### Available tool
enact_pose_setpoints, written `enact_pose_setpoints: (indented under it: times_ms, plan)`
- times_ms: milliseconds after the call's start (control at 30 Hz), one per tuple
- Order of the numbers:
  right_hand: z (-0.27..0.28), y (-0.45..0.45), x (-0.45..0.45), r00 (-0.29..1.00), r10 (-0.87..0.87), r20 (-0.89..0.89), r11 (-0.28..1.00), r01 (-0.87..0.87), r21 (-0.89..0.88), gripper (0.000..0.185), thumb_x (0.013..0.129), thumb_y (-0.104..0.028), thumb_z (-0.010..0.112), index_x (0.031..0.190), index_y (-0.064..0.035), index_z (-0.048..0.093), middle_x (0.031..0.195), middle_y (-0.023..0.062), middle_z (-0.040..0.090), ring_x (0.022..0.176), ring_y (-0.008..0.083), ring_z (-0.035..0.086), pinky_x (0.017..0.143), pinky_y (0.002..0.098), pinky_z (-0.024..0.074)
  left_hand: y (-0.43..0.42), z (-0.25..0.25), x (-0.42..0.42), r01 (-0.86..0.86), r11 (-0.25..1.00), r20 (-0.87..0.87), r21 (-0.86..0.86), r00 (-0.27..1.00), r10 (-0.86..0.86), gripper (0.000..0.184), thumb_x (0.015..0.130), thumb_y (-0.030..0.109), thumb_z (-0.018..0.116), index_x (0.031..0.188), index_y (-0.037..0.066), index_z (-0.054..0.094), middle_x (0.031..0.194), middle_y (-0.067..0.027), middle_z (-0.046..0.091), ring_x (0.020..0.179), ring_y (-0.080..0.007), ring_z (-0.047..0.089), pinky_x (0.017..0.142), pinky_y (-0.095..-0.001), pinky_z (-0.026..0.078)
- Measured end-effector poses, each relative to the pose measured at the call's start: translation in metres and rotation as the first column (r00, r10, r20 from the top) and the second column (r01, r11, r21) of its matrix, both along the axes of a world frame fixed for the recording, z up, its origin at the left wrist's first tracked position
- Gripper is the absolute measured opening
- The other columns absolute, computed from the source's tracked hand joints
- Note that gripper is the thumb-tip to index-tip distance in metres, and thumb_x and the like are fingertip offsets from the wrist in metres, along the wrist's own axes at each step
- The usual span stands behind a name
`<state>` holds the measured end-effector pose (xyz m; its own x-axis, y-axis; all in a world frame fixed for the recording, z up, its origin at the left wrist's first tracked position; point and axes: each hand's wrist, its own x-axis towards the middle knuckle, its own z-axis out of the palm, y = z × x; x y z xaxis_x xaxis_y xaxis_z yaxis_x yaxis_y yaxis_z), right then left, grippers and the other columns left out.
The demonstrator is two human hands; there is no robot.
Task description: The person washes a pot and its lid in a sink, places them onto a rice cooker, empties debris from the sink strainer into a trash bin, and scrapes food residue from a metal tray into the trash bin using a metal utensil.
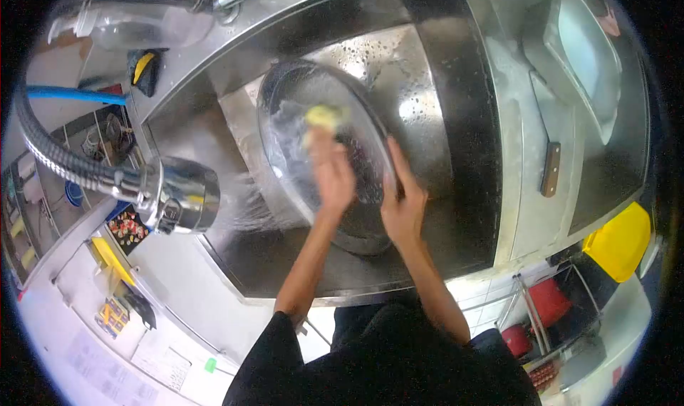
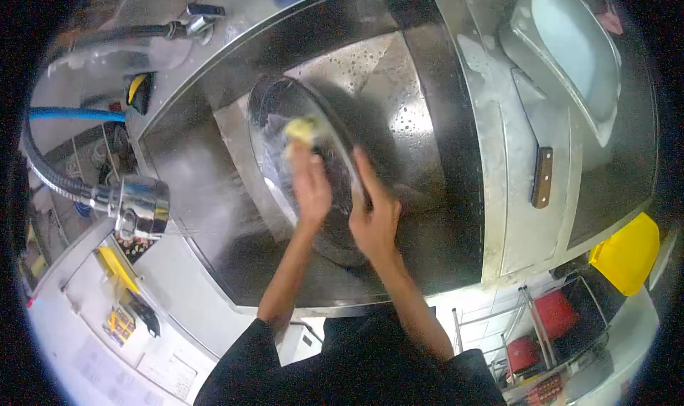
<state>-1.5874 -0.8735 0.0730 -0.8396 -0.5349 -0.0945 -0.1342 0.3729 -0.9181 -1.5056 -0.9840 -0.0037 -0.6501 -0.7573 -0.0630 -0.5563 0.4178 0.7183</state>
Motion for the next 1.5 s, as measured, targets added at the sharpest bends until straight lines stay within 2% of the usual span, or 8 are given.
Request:
enact_pose_setpoints:
  times_ms: [167,400,433,467,800,1133,1367,1500]
  plan:
    - [-0.004,0.01,0.005,0.999,-0.021,0.034,1.0,0.021,-0.008,0.046,0.094,-0.007,0.053,0.139,-0.0033,0.045,0.13,0.0211,0.056,0.101,0.0272,0.066,0.077,0.0351,0.0515,-0.049,-0.033,-0.059,0.017,0.991,-0.17,-0.135,0.985,-0.04,0.048,0.1,0.019,0.037,0.14,-0.007,0.034,0.147,-0.0283,0.031,0.136,-0.0402,0.032,0.113,-0.0428,0.024]
    - [-0.022,0.04,-0.017,0.976,-0.148,0.163,0.988,0.154,-0.029,0.041,0.095,-0.005,0.049,0.136,0.0,0.048,0.136,0.0173,0.053,0.124,0.0235,0.051,0.101,0.0318,0.0404,-0.082,-0.145,0.127,-0.082,0.994,0.347,-0.068,0.933,0.101,0.035,0.076,0.023,0.065,0.101,-0.002,0.062,0.102,-0.0222,0.063,0.1,-0.0395,0.058,0.084,-0.0462,0.047]
    - [-0.029,0.042,-0.018,0.974,-0.151,0.168,0.987,0.159,-0.034,0.041,0.095,-0.005,0.049,0.136,0.0,0.048,0.136,0.0173,0.053,0.124,0.0235,0.051,0.101,0.0318,0.0404,-0.062,-0.175,0.195,0.339,0.864,0.45,-0.371,0.88,-0.152,0.035,0.075,0.028,0.068,0.094,-0.001,0.062,0.096,-0.0207,0.064,0.089,-0.0373,0.061,0.074,-0.0462,0.049]
    - [-0.04,0.043,-0.019,0.975,-0.163,0.153,0.984,0.171,-0.042,0.041,0.095,-0.005,0.049,0.136,0.0003,0.047,0.136,0.0171,0.052,0.125,0.0238,0.05,0.103,0.0321,0.0378,-0.037,-0.081,0.147,0.009,0.991,0.777,0.134,0.619,-0.111,0.034,0.079,0.02,0.062,0.109,0.005,0.061,0.093,-0.0187,0.063,0.088,-0.0358,0.063,0.075,-0.0465,0.05]
    - [-0.012,0.019,-0.012,0.972,-0.097,0.215,0.992,0.112,-0.057,0.043,0.093,-0.004,0.049,0.136,-0.0063,0.05,0.135,0.0145,0.054,0.122,0.0215,0.053,0.101,0.0317,0.0399,0.071,0.065,-0.006,0.12,0.961,-0.077,0.25,0.992,-0.104,0.025,0.079,0.004,0.065,0.102,-0.001,0.055,0.088,-0.0184,0.056,0.08,-0.0355,0.058,0.071,-0.0412,0.047]
    - [0.03,0.013,-0.011,0.999,0.048,0.008,0.982,-0.045,-0.185,0.051,0.08,0.009,0.06,0.129,-0.0065,0.058,0.123,0.017,0.062,0.11,0.0283,0.063,0.092,0.0333,0.0488,-0.171,-0.11,0.049,-0.178,0.856,-0.062,-0.486,0.984,0.17,0.015,0.085,0.014,0.061,0.09,-0.001,0.064,0.088,-0.0182,0.062,0.079,-0.0342,0.06,0.07,-0.0419,0.047]
    - [0.026,0.004,-0.001,0.997,0.044,0.059,0.977,-0.031,-0.209,0.049,0.081,0.007,0.061,0.127,-0.0083,0.059,0.118,0.0167,0.064,0.109,0.0291,0.063,0.091,0.0338,0.0495,0.056,-0.121,0.186,-0.007,0.976,0.766,0.217,0.621,-0.166,0.057,0.077,0.037,0.069,0.118,0.0,0.055,0.106,-0.0227,0.063,0.1,-0.036,0.062,0.083,-0.0454,0.049]
    - [0.023,0.005,0.0,0.998,0.059,0.029,0.979,-0.052,-0.197,0.048,0.081,0.006,0.061,0.127,-0.0076,0.059,0.119,0.0165,0.064,0.11,0.0292,0.063,0.09,0.0339,0.0497,0.101,0.028,0.087,-0.056,0.805,0.263,0.591,0.956,-0.126,0.035,0.079,0.02,0.068,0.106,0.002,0.055,0.096,-0.0217,0.064,0.088,-0.0368,0.065,0.069,-0.0428,0.052]
